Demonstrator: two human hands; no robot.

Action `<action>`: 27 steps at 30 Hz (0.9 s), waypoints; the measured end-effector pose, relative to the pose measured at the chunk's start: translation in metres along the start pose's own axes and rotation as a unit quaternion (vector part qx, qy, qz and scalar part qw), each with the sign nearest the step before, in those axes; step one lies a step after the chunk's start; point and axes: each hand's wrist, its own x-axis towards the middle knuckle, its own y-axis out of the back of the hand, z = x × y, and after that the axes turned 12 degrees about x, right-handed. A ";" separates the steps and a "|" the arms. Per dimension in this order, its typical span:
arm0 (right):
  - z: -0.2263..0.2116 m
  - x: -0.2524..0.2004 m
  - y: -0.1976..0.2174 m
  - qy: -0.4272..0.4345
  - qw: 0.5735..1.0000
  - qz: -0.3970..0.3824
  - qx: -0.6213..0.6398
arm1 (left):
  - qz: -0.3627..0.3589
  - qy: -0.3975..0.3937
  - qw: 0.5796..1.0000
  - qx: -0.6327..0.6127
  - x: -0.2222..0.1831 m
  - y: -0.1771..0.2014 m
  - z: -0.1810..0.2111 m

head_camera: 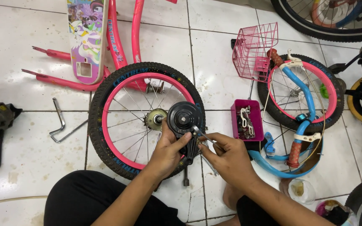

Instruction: The person sits on the floor next to a pink children's bicycle frame and works on its detached rear wheel. They hold a black hub/coaster brake assembly against the wheel hub, use a screwdriver and wrenches to loosen and tighten its parts, and repeatedly reposition the assembly while turning it by hand.

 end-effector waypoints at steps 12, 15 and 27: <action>0.004 0.003 -0.001 0.034 0.999 0.003 0.009 | 0.036 0.013 0.999 -0.025 0.002 -0.004 -0.012; 0.006 0.004 0.000 0.042 0.998 0.015 0.052 | 0.063 0.005 0.998 -0.025 0.004 -0.003 -0.016; 0.006 0.008 0.003 -0.026 0.997 0.013 0.074 | 0.058 0.010 0.998 0.001 0.004 -0.004 -0.010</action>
